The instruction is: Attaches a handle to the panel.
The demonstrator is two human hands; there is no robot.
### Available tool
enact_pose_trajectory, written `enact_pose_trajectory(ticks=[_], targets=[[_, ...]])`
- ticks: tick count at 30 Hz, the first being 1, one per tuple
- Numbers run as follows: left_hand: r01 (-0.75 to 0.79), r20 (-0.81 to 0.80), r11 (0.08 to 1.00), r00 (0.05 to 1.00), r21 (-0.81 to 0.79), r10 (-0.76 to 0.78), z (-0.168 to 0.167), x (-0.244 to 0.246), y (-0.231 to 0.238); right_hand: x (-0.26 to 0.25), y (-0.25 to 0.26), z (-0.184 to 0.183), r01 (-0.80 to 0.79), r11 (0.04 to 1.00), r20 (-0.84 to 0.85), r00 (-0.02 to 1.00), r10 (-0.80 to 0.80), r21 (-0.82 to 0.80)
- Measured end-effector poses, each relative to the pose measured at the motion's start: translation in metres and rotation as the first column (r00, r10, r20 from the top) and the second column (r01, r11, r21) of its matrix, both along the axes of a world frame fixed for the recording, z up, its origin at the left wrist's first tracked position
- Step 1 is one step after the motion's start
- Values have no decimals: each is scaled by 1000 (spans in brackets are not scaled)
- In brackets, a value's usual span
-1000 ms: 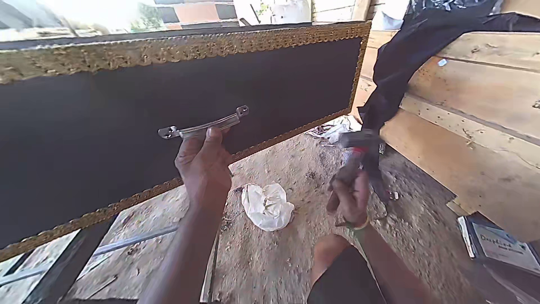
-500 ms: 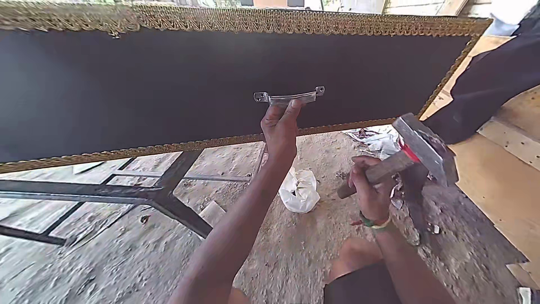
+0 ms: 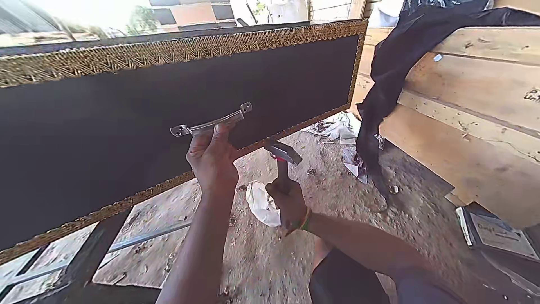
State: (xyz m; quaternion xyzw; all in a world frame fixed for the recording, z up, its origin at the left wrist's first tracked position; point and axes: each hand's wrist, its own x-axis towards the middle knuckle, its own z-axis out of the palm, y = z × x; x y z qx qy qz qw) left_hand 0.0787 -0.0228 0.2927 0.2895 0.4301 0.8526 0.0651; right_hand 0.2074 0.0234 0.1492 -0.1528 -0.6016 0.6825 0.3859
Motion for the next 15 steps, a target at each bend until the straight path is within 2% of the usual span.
enact_pose_trajectory(ticks=[4, 8, 10, 15], targets=[[13, 13, 1000, 1000, 0, -13, 1, 0, 0, -9, 0, -5, 18, 1000, 63, 998, -17, -5], [4, 23, 1000, 1000, -12, -4, 2, 2, -1, -12, 11, 6, 209, 959, 50, 974, -223, 193], [15, 23, 1000, 1000, -15, -14, 1, 0, -1, -14, 17, 26, 265, 936, 11, 961, -275, 233], [-14, 25, 1000, 1000, -13, 14, 1, 1, -2, -34, 24, 101, 260, 937, -103, 965, -242, 235]])
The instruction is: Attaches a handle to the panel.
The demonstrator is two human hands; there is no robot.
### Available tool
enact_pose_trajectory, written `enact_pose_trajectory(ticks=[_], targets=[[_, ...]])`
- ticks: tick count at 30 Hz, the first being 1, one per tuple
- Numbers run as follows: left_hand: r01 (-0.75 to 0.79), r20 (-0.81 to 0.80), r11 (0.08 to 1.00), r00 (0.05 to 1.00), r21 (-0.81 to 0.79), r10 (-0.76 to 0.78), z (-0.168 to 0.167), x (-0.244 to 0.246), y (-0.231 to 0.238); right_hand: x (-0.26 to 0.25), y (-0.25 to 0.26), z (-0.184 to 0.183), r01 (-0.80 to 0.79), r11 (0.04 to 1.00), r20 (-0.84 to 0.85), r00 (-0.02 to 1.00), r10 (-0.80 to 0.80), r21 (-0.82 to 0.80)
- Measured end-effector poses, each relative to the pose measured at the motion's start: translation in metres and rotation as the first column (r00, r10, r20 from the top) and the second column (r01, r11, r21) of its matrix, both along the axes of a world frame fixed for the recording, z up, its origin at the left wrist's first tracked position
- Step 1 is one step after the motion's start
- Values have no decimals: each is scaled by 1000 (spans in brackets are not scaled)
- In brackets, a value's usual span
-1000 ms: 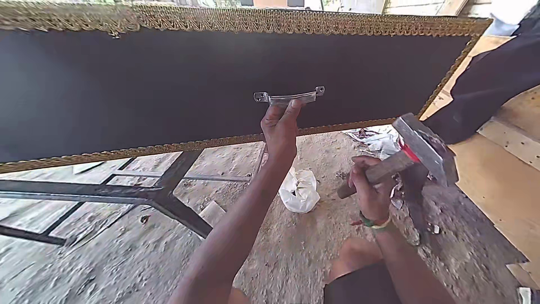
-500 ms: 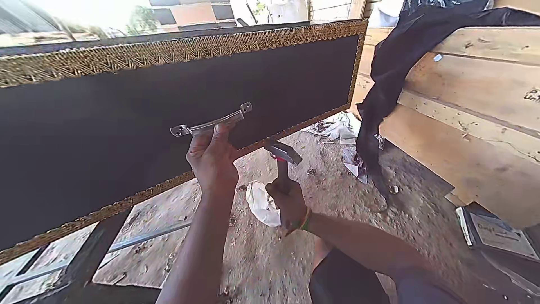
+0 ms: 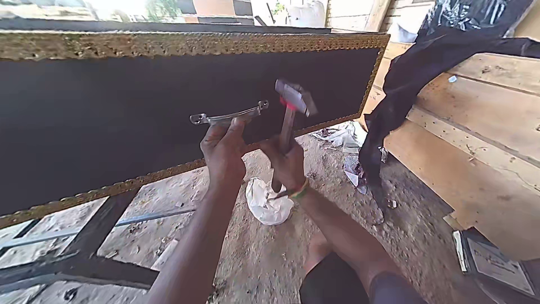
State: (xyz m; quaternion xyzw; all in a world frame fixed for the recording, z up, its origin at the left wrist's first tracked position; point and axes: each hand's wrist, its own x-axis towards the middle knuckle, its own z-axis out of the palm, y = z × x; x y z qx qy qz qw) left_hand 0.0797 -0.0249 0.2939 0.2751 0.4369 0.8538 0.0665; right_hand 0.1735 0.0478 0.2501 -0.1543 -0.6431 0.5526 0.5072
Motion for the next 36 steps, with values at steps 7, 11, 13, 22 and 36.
enact_pose_trajectory(ticks=[7, 11, 13, 22, 36], targets=[[52, -13, 999, 999, 2, -52, -5, -2, -5, -33, 4, 38, 136, 988, -47, 990, -133, 67], [92, 57, 989, 993, 118, -99, 0, -1, 1, -33, 6, 38, 69, 996, -83, 994, -74, -51], [97, 24, 989, 995, 115, -100, -2, 0, 0, -31, 4, 38, 43, 995, -117, 992, -53, -89], [806, 738, 438, 566, -399, -367, -147, 9, -106, -35, 9, 41, -4, 991, -159, 987, -17, -134], [891, 836, 413, 368, -191, -407, -187, -8, -145, -42, 6, 40, 29, 985, -246, 967, -71, -171]])
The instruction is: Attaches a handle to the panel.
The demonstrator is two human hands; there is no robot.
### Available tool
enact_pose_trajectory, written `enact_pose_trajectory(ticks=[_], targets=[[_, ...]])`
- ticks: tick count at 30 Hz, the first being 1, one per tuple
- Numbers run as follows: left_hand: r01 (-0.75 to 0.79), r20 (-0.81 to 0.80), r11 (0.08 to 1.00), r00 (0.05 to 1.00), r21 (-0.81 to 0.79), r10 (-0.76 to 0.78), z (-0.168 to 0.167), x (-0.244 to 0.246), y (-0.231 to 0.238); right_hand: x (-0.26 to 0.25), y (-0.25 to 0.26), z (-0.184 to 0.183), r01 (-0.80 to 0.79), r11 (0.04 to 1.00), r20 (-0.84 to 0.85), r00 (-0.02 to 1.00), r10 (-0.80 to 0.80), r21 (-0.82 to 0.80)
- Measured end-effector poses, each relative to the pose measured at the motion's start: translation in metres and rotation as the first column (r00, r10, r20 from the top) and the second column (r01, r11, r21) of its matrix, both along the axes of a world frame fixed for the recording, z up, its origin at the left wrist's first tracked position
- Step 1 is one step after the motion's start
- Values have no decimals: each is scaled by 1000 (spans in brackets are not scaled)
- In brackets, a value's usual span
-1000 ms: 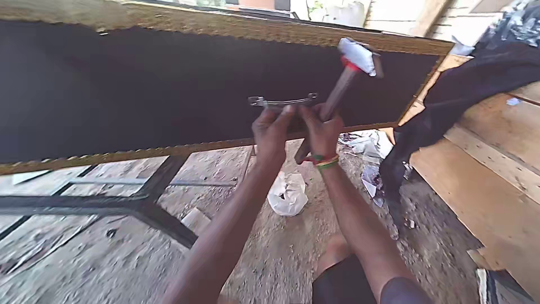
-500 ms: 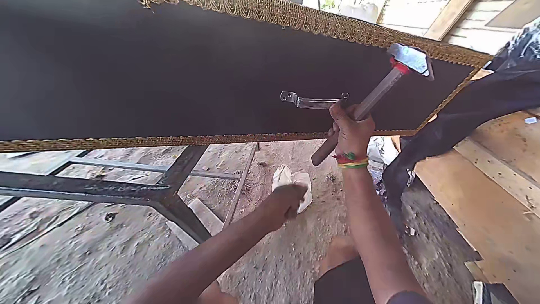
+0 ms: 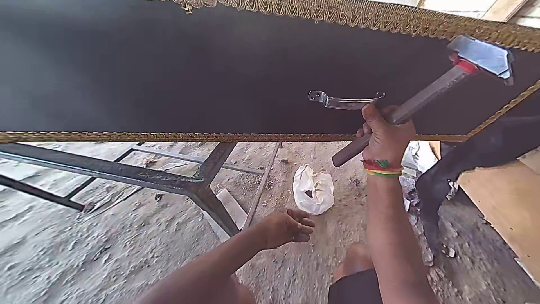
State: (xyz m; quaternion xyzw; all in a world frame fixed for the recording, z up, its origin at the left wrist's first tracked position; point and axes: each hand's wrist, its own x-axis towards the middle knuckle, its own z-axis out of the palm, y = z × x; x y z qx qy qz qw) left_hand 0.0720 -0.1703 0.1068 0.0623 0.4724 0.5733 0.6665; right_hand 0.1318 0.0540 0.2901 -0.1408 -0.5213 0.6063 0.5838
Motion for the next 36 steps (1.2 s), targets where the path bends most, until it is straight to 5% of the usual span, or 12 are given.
enact_pose_trajectory(ticks=[6, 15, 20, 24, 28, 32, 36], targets=[[-12, 33, 996, 999, -92, 15, -6, -4, 3, -2, 2, -3, 6, 1000, -21, 1000, -6, 22], [-206, 130, 956, 963, -210, 237, -11, -1, 20, -1, 0, -4, -40, 999, -44, 998, 40, 2], [-302, -1, 931, 951, -206, 309, -13, -1, 22, 0, -1, -7, -63, 998, -41, 997, 63, 6], [-256, -269, 962, 937, -92, 223, -9, 2, 18, -2, 0, -4, -46, 999, -72, 996, 46, -6], [-118, -705, 974, 674, 193, 222, 29, 8, 21, -3, 1, -3, -18, 1000, -55, 998, 18, 1], [40, -783, 812, 296, 582, 546, 101, 16, 40, -2, 0, -5, -11, 1000, -38, 999, 12, 9], [338, -694, 702, -169, 626, 700, 182, 23, 63, -2, 2, -4, -31, 1000, -51, 998, 31, 2]])
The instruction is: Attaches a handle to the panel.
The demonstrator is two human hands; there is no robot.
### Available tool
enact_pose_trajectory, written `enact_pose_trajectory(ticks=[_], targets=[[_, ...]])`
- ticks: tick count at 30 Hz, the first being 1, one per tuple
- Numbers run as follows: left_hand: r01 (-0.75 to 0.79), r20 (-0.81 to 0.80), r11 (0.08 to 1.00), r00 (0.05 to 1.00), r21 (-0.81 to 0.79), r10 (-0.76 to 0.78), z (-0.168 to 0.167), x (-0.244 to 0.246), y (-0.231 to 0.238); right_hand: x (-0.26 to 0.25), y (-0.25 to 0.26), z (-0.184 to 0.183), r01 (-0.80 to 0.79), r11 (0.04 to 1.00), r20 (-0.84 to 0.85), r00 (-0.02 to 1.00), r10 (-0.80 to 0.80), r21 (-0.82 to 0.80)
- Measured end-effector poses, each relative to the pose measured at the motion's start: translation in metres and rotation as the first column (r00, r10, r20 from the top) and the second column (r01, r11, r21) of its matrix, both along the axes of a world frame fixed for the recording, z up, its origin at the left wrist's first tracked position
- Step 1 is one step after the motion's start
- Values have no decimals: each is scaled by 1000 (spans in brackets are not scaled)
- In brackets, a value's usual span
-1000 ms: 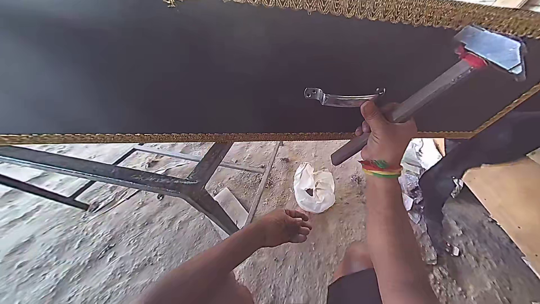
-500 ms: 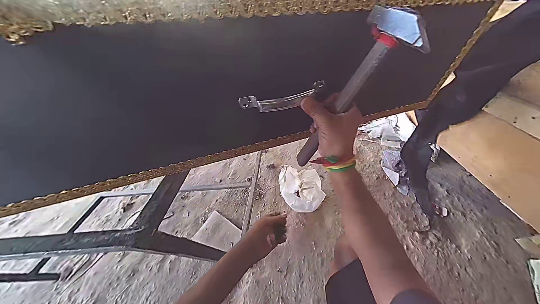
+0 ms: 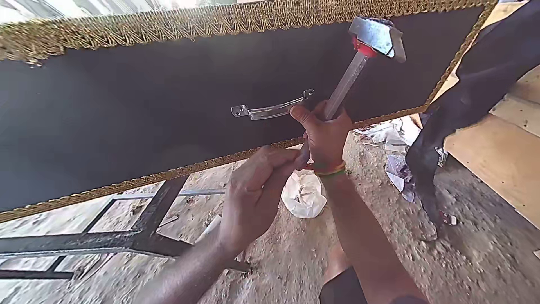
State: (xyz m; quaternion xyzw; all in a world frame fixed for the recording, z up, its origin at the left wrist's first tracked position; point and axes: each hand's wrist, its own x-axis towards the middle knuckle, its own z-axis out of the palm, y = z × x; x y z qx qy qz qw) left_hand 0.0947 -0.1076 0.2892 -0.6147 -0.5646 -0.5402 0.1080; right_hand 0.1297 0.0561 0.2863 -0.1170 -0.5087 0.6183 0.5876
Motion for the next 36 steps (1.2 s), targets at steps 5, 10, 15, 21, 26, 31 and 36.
enact_pose_trajectory(ticks=[5, 10, 15, 21, 26, 31, 36], targets=[[-32, -522, 984, 844, 177, 121, 55, -21, 43, 1, 2, 3, 49, 999, 112, 992, -48, -5], [-30, -733, 989, 668, 148, 130, 84, -40, 79, -1, 3, 3, 32, 999, 61, 998, -30, -24], [-6, -741, 981, 655, 193, 149, 78, -57, 88, 1, 7, 0, 25, 1000, 99, 995, -25, -4], [-122, -695, 990, 706, 72, 138, 88, -54, 90, 34, 30, -42, -143, 982, 104, 986, 131, 122], [-227, -700, 973, 686, 52, 198, 86, -53, 94, 77, 42, -90, -72, 988, 364, 931, 17, 137], [-280, -712, 956, 654, 85, 255, 85, -51, 95, 103, 34, -85, 0, 940, 291, 951, -105, 340], [-251, -713, 965, 664, 72, 226, 86, -51, 95, 111, 33, -65, 186, 802, -201, 976, -84, 567]])
